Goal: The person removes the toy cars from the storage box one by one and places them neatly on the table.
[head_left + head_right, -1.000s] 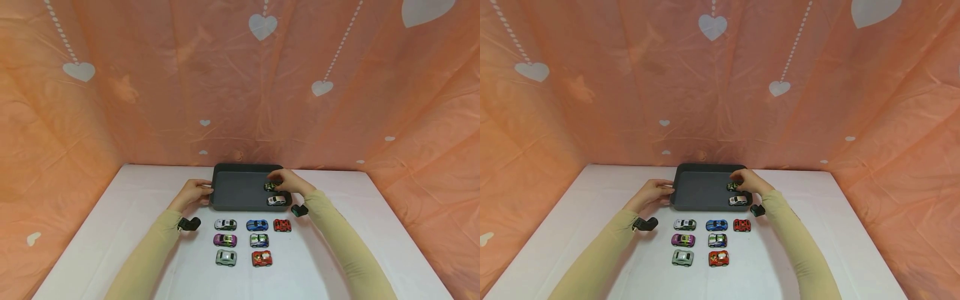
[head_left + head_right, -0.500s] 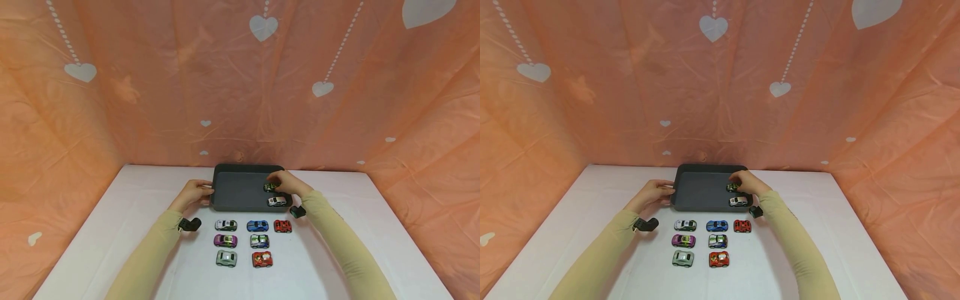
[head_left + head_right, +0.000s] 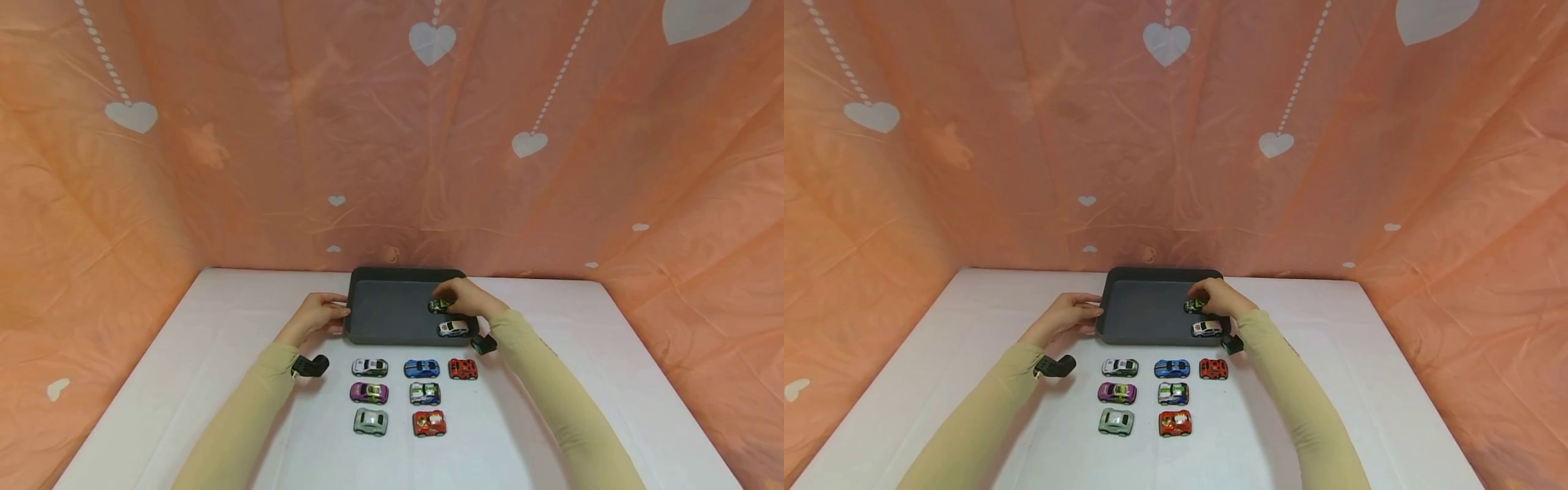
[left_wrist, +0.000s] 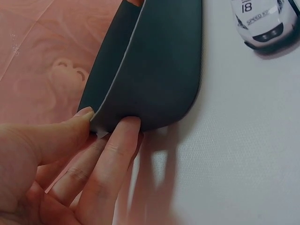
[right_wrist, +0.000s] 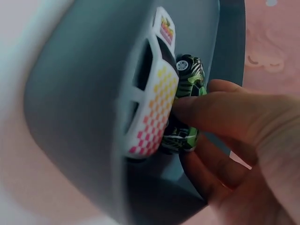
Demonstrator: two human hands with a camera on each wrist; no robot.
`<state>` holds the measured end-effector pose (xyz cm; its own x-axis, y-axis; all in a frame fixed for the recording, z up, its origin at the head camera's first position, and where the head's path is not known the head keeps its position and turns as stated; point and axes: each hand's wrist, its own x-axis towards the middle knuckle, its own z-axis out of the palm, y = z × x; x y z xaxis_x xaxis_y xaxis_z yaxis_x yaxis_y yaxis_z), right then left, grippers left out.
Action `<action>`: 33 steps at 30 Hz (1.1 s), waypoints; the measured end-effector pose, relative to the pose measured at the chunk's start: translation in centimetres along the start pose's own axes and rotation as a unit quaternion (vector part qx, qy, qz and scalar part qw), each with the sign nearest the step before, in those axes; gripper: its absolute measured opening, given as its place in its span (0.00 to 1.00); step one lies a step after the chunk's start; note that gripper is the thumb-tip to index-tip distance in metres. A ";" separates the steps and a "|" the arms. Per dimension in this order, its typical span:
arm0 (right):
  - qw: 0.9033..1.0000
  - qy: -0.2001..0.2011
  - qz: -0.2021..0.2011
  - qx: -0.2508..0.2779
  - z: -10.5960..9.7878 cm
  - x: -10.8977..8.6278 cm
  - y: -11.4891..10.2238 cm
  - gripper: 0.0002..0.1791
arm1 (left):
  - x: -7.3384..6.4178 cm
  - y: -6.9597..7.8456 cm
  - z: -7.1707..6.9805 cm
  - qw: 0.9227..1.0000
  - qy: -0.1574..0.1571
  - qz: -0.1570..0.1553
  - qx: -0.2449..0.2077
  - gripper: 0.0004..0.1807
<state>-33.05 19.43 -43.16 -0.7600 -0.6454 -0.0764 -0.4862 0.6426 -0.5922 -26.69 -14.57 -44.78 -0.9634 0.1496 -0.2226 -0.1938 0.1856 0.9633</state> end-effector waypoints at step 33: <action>0.997 0.032 -0.059 -0.043 -0.5 -5.0 -2.9 0.22 | 0.2 -0.1 0.0 1.000 0.000 -0.004 0.006 0.23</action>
<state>-28.02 20.97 -40.65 -0.7200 -0.6927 0.0425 -0.6070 0.5989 -0.5223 -26.82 -14.52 -44.94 -0.9617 0.1482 -0.2306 -0.1994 0.1989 0.9595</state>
